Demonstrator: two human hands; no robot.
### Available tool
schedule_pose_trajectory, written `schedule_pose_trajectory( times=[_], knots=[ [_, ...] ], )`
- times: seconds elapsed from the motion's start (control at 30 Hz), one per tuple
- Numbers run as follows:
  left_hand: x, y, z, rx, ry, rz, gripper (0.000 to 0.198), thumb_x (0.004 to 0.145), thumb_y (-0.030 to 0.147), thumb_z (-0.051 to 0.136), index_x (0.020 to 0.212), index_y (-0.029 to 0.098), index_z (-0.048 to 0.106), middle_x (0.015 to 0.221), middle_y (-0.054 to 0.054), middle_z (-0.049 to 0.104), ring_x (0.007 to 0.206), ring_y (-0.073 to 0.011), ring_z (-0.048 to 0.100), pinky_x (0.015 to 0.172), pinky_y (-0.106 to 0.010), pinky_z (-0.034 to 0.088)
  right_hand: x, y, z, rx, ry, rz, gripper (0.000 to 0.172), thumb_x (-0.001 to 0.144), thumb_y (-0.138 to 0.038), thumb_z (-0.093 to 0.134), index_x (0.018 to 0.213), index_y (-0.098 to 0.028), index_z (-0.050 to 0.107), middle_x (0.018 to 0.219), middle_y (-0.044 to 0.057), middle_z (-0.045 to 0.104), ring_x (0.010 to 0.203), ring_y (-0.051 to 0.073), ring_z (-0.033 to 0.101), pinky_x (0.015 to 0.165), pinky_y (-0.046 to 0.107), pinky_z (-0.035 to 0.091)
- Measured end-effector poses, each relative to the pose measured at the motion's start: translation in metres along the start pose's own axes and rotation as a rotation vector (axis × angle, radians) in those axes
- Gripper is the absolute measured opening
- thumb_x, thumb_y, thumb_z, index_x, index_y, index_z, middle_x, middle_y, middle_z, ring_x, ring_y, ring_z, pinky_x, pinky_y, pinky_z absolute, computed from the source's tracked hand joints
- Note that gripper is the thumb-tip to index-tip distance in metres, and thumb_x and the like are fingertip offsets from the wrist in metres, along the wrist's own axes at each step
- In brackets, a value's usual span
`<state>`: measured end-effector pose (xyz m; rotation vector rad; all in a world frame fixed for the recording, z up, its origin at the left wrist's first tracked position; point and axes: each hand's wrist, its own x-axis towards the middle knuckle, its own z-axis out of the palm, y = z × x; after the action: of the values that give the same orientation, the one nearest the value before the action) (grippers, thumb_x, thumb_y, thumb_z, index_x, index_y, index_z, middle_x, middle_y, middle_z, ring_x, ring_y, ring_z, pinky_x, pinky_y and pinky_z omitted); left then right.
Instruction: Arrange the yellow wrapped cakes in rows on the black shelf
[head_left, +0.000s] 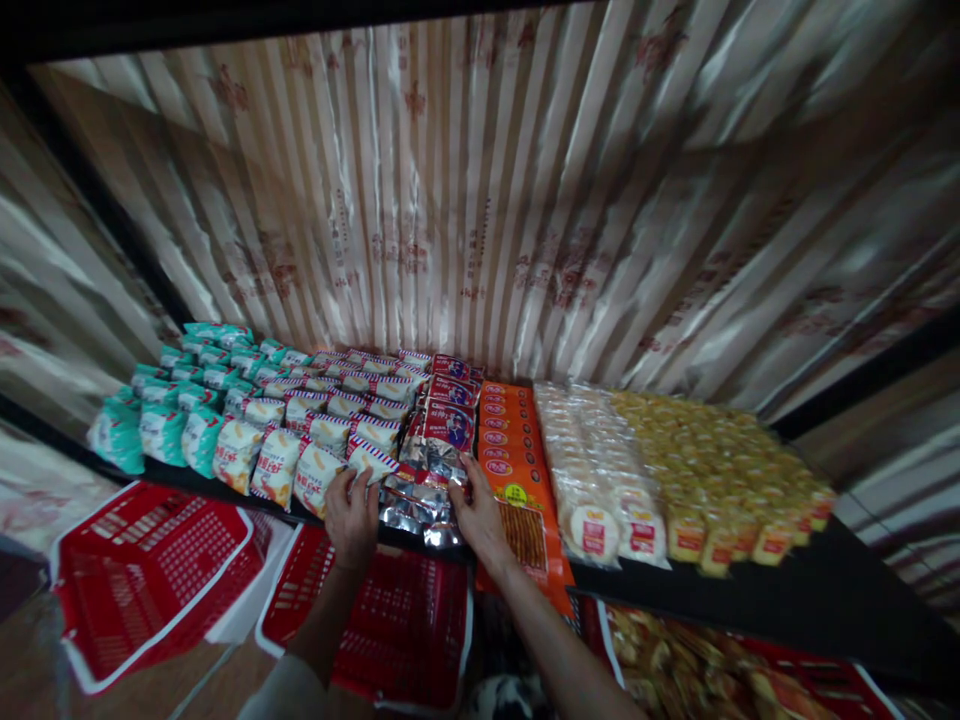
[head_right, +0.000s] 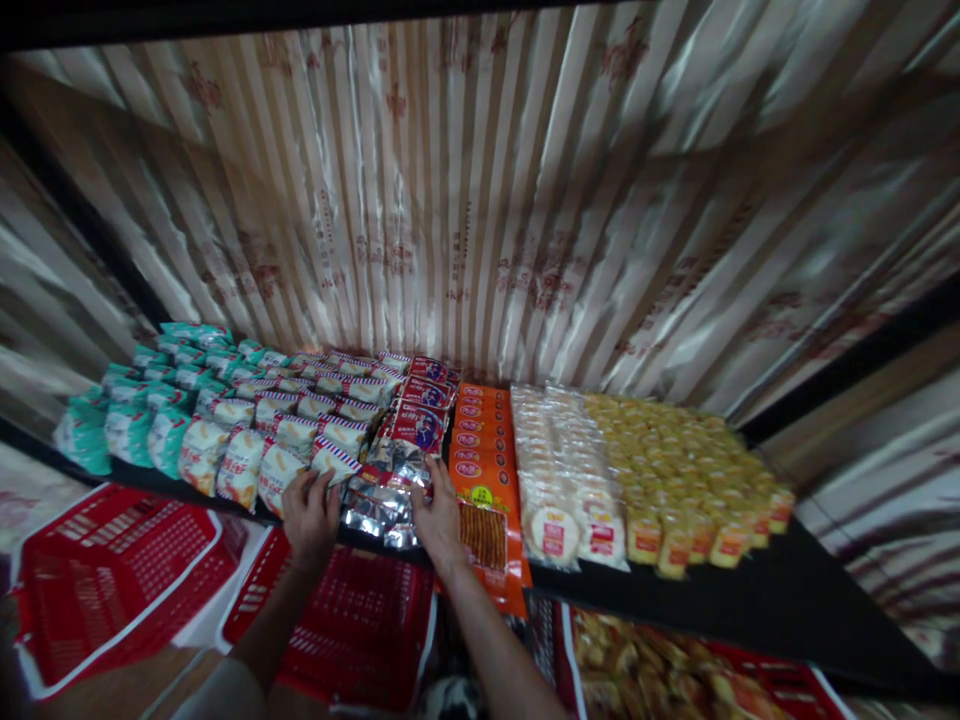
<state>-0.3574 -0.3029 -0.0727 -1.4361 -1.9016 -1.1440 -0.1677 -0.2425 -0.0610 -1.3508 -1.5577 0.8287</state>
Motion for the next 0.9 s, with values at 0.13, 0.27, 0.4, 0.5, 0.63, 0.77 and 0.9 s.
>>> schedule_pose_trajectory(
  times=[0.13, 0.27, 0.4, 0.5, 0.63, 0.77, 0.9],
  knots=[
    [0.001, 0.005, 0.002, 0.037, 0.091, 0.032, 0.022, 0.084, 0.026, 0.054, 0.099, 0.014, 0.065, 0.099, -0.012, 0.056, 0.1, -0.022, 0.052, 0.085, -0.037, 0.045, 0.0, -0.001, -0.001, -0.013, -0.022, -0.016, 0.053, 0.078, -0.036, 0.051, 0.128, -0.018, 0.052, 0.136, 0.01, 0.049, 0.13, 0.024, 0.039, 0.108, 0.043, 0.032],
    [-0.003, 0.007, -0.001, 0.049, 0.099, 0.097, 0.029, 0.082, 0.029, 0.058, 0.105, 0.013, 0.062, 0.101, -0.013, 0.056, 0.101, -0.0229, 0.052, 0.086, -0.037, 0.045, -0.002, -0.007, -0.007, -0.014, -0.064, -0.009, 0.051, 0.081, -0.036, 0.05, 0.13, -0.024, 0.05, 0.14, 0.007, 0.044, 0.133, 0.022, 0.035, 0.109, 0.042, 0.031],
    [-0.007, 0.007, -0.01, 0.04, 0.095, 0.178, 0.039, 0.079, 0.027, 0.06, 0.114, 0.011, 0.056, 0.109, -0.015, 0.055, 0.107, -0.0253, 0.051, 0.088, -0.039, 0.045, -0.005, -0.018, -0.011, -0.039, -0.099, 0.029, 0.053, 0.081, -0.035, 0.051, 0.133, -0.025, 0.047, 0.145, 0.006, 0.038, 0.134, 0.022, 0.033, 0.11, 0.04, 0.028],
    [-0.012, 0.012, -0.019, 0.013, 0.115, 0.188, 0.04, 0.08, 0.023, 0.058, 0.118, 0.013, 0.053, 0.112, -0.016, 0.054, 0.11, -0.0264, 0.05, 0.09, -0.041, 0.044, -0.006, -0.025, -0.014, -0.091, -0.072, 0.033, 0.052, 0.083, -0.035, 0.048, 0.134, -0.024, 0.045, 0.146, 0.006, 0.037, 0.135, 0.021, 0.032, 0.111, 0.038, 0.028],
    [-0.04, 0.042, -0.036, -0.183, 0.046, 0.257, 0.034, 0.081, 0.014, 0.052, 0.115, 0.017, 0.054, 0.115, -0.013, 0.054, 0.113, -0.0244, 0.051, 0.09, -0.039, 0.046, 0.002, -0.024, -0.026, -0.247, 0.018, 0.058, 0.049, 0.09, -0.033, 0.035, 0.134, -0.013, 0.045, 0.146, 0.011, 0.035, 0.137, 0.021, 0.027, 0.112, 0.038, 0.024],
    [-0.08, 0.095, -0.044, -0.443, -0.216, 0.438, 0.032, 0.085, 0.015, 0.043, 0.115, 0.019, 0.054, 0.118, -0.011, 0.058, 0.121, -0.0226, 0.048, 0.092, -0.036, 0.048, 0.018, -0.011, -0.048, -0.492, 0.04, 0.082, 0.051, 0.086, -0.017, 0.035, 0.135, -0.006, 0.042, 0.149, 0.014, 0.029, 0.139, 0.024, 0.021, 0.113, 0.038, 0.021],
    [-0.102, 0.145, -0.028, -0.518, -0.28, 0.553, 0.03, 0.085, 0.01, 0.041, 0.111, 0.016, 0.056, 0.119, -0.011, 0.059, 0.125, -0.02, 0.045, 0.092, -0.033, 0.049, 0.038, 0.003, -0.067, -0.698, -0.045, 0.007, 0.059, 0.081, -0.014, 0.039, 0.139, -0.003, 0.035, 0.15, 0.015, 0.026, 0.141, 0.028, 0.011, 0.114, 0.041, 0.016]
  ],
)
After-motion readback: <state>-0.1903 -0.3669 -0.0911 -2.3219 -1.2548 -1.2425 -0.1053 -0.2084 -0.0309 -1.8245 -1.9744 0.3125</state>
